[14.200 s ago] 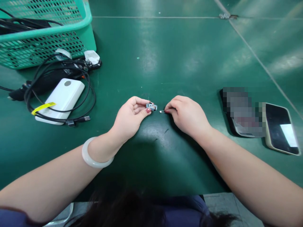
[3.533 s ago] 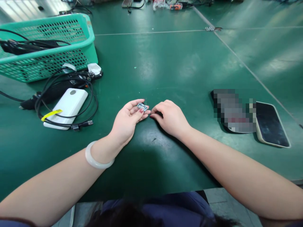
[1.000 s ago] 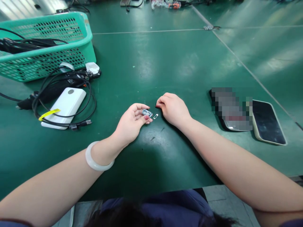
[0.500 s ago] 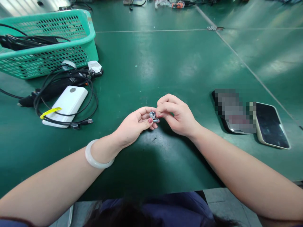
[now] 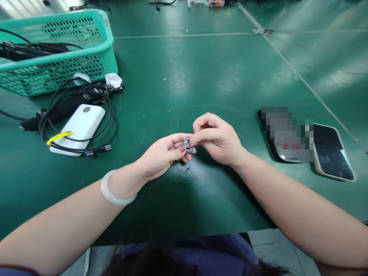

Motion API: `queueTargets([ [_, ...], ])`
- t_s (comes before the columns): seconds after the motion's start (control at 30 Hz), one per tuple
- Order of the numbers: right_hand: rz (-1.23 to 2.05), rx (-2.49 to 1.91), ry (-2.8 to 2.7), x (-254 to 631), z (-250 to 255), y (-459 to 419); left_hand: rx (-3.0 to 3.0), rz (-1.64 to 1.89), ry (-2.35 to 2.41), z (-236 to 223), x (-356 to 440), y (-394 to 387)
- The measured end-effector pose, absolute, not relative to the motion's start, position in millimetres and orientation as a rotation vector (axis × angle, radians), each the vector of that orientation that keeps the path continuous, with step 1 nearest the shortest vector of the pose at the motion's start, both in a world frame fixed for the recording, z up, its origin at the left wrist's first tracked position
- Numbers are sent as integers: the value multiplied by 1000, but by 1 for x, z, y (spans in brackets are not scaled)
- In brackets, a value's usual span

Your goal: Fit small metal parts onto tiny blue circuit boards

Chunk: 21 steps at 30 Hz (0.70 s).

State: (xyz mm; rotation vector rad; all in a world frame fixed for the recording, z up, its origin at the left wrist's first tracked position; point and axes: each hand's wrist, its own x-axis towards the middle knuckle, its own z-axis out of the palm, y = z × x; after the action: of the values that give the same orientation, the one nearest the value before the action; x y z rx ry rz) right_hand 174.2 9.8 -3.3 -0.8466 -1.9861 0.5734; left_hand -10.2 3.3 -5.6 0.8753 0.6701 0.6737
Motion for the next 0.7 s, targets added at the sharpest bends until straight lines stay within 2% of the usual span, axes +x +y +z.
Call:
queueTargets([
  [0.47,521,-846,-2052,172,-3,4,854,591,599,-5,-13,4],
  [0.7,411,-1033,-1975,178,-1,6,807,672,654,-4,-12,4],
])
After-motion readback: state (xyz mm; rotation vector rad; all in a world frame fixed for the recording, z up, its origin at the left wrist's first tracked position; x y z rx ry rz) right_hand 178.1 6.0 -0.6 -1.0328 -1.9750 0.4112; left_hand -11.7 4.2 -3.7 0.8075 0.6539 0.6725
